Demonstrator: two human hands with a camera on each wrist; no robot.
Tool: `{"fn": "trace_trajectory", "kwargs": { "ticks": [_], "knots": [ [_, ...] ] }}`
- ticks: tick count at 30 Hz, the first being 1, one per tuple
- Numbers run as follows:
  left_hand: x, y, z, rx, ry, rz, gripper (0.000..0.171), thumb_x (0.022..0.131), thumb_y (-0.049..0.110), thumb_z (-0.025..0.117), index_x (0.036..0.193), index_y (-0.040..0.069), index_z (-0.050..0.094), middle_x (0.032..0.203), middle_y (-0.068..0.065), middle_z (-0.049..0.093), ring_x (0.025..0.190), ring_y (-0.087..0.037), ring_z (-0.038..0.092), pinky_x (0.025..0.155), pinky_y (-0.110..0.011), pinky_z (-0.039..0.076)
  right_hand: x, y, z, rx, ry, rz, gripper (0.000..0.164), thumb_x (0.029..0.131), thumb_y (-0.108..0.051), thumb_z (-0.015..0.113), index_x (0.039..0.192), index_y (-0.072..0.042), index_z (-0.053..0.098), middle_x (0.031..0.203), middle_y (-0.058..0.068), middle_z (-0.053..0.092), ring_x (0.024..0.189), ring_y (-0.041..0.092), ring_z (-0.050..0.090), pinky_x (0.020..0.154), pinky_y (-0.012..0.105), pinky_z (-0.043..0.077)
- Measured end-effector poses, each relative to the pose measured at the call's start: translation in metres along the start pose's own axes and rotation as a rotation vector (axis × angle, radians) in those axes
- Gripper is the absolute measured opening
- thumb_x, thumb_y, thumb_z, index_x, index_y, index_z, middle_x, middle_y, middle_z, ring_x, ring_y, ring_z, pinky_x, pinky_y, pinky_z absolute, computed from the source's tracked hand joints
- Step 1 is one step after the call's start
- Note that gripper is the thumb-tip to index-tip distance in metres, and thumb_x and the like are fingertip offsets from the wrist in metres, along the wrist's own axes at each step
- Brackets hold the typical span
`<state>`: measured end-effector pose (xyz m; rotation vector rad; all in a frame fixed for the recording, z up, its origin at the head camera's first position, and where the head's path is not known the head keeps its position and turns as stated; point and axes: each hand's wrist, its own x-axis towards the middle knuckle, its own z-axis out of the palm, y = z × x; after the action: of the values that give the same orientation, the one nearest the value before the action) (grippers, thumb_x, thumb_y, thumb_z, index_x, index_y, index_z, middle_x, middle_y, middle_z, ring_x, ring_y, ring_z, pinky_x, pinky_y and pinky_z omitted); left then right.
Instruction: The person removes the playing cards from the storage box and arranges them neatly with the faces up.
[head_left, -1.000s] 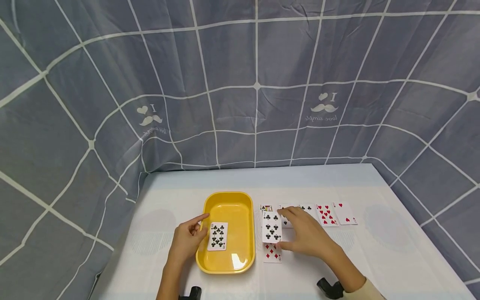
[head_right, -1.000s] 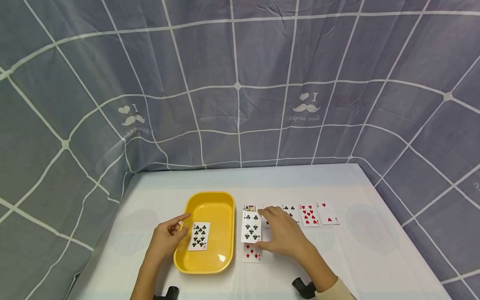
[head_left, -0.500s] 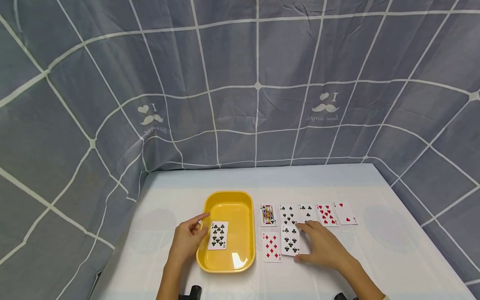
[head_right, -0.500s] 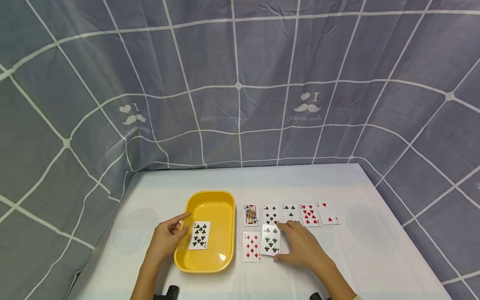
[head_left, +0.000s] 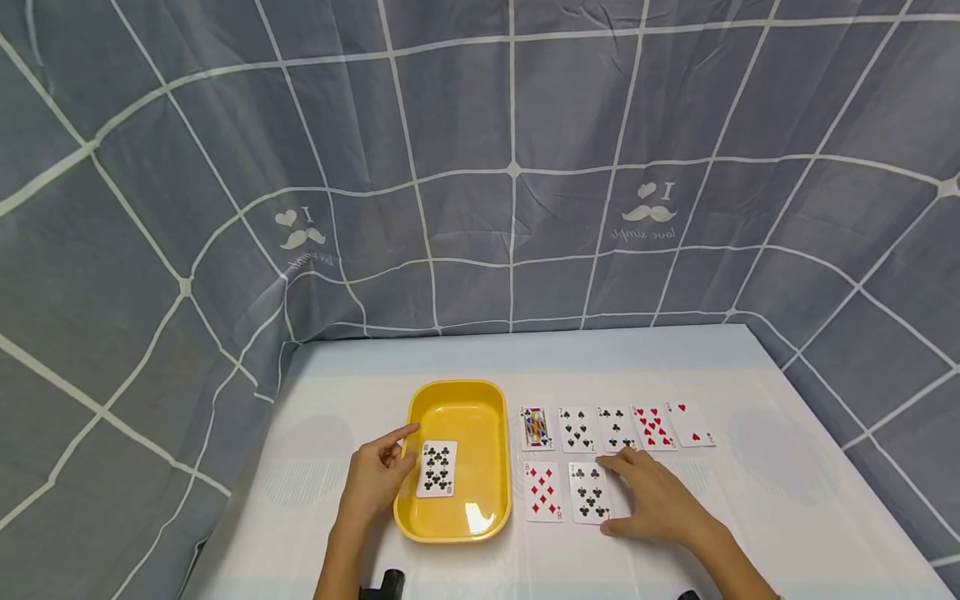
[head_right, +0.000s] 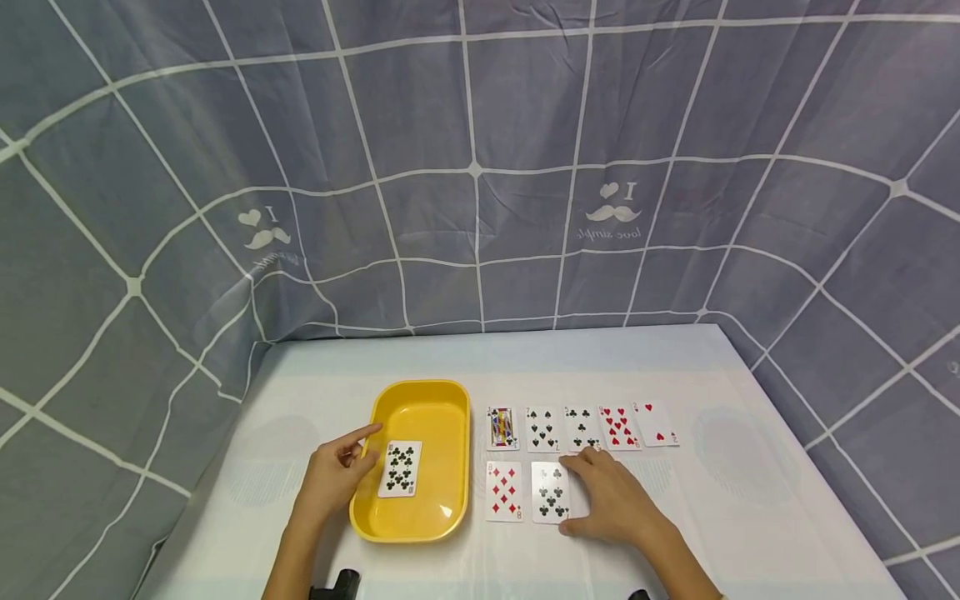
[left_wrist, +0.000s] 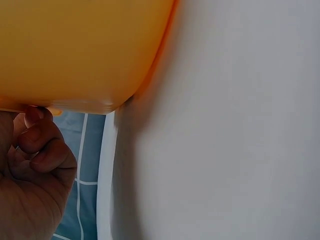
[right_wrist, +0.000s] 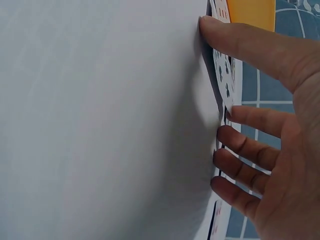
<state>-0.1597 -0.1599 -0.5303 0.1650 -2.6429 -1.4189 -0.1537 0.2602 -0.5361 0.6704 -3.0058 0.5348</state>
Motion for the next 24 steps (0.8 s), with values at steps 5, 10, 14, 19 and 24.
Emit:
{"fn": "trace_trajectory", "kwargs": {
  "ticks": [5, 10, 14, 19, 24],
  "knots": [
    [0.0005, -0.0016, 0.0, -0.005, 0.002, 0.005, 0.036, 0.083, 0.011, 0.07, 0.118, 0.023, 0.071, 0.067, 0.001, 0.047, 0.054, -0.007, 0.038, 0.048, -0.019, 0.032, 0.0011, 0.0003, 0.0009, -0.006, -0.019, -0.013, 0.088, 0.055, -0.052, 0.086, 0.132, -0.019, 0.059, 0.112, -0.007, 0.055, 0.099, 0.01, 0.051, 0.087, 0.04, 0.048],
    [-0.001, -0.0038, 0.0, -0.016, -0.009, 0.014, 0.036, 0.083, 0.01, 0.07, 0.118, 0.021, 0.071, 0.066, 0.001, 0.048, 0.051, -0.006, 0.036, 0.046, -0.019, 0.03, 0.0003, -0.0001, 0.0031, 0.004, -0.039, 0.002, 0.091, 0.055, -0.051, 0.086, 0.135, -0.019, 0.056, 0.113, -0.005, 0.054, 0.098, 0.012, 0.05, 0.087, 0.041, 0.047],
    [-0.0011, -0.0044, 0.0005, -0.011, 0.0, 0.021, 0.036, 0.083, 0.01, 0.07, 0.117, 0.022, 0.071, 0.067, 0.001, 0.048, 0.054, -0.007, 0.038, 0.048, -0.019, 0.032, -0.0002, 0.0, 0.0036, 0.014, -0.035, 0.006, 0.095, 0.056, -0.052, 0.085, 0.138, -0.02, 0.052, 0.113, -0.004, 0.054, 0.099, 0.013, 0.051, 0.088, 0.043, 0.047],
    [-0.0007, -0.0034, 0.0013, -0.023, 0.01, 0.02, 0.036, 0.083, 0.01, 0.07, 0.117, 0.022, 0.071, 0.067, 0.001, 0.047, 0.056, -0.008, 0.039, 0.049, -0.019, 0.033, -0.0002, 0.0003, 0.0035, 0.006, -0.009, 0.004, 0.093, 0.061, -0.056, 0.082, 0.14, -0.018, 0.05, 0.108, -0.008, 0.056, 0.104, 0.015, 0.054, 0.091, 0.044, 0.047],
    [-0.0002, -0.0021, 0.0015, -0.032, 0.011, 0.01, 0.036, 0.083, 0.01, 0.071, 0.117, 0.022, 0.071, 0.066, 0.001, 0.046, 0.055, -0.008, 0.038, 0.049, -0.02, 0.033, 0.0046, -0.0049, 0.0022, 0.03, 0.047, 0.022, 0.085, 0.068, -0.054, 0.08, 0.139, -0.018, 0.051, 0.105, -0.01, 0.057, 0.11, 0.014, 0.055, 0.094, 0.042, 0.047]
  ]
}}
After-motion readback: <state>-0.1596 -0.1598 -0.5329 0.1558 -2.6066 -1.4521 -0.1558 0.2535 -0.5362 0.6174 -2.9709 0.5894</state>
